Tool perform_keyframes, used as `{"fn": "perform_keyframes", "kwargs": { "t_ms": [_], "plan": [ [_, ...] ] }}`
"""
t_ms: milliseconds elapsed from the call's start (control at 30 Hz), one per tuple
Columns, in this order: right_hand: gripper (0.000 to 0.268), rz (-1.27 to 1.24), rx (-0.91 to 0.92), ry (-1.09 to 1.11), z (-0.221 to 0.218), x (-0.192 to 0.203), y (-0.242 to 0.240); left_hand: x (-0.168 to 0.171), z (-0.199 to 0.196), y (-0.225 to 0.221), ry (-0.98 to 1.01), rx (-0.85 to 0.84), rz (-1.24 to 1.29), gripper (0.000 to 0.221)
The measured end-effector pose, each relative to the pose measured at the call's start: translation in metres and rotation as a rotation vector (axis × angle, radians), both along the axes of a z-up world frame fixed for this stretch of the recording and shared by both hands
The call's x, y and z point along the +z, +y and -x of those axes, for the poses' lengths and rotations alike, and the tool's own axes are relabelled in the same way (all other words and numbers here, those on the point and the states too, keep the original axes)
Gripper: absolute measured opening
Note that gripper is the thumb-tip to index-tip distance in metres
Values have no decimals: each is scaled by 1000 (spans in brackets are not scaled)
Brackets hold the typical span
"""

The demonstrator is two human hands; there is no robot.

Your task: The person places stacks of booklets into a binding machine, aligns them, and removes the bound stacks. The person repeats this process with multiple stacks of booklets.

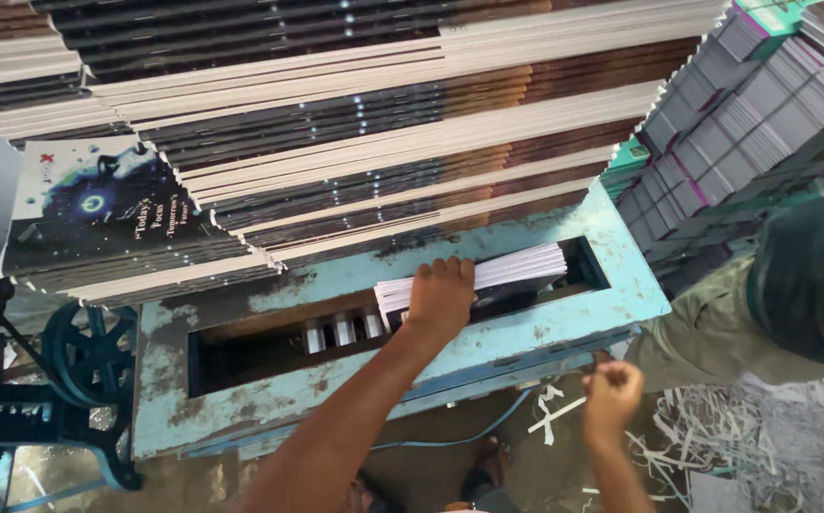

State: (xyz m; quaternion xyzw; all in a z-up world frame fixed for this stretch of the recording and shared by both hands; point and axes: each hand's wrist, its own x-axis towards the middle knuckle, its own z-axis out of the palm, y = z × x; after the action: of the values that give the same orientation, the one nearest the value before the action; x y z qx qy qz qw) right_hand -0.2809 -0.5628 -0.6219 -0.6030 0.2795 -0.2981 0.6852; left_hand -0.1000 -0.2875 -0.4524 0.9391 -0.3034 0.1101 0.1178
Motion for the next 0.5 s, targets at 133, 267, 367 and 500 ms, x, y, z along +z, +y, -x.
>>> {"fn": "perform_keyframes", "kwargs": {
  "t_ms": [133, 267, 367, 500],
  "plan": [
    [26, -21, -1, 215, 34, -62, 35, -5, -4, 7, -10, 16, -5, 45],
    [35, -364, 155, 599, 48, -94, 80, -7, -5, 21, -23, 42, -30, 48],
    [49, -610, 279, 664, 55, -108, 112, -5, -3, 30, -70, 54, -15, 51],
    [60, -875, 317, 581, 49, -123, 143, 0, -6, 34, -56, 55, -1, 54]
  ]
}}
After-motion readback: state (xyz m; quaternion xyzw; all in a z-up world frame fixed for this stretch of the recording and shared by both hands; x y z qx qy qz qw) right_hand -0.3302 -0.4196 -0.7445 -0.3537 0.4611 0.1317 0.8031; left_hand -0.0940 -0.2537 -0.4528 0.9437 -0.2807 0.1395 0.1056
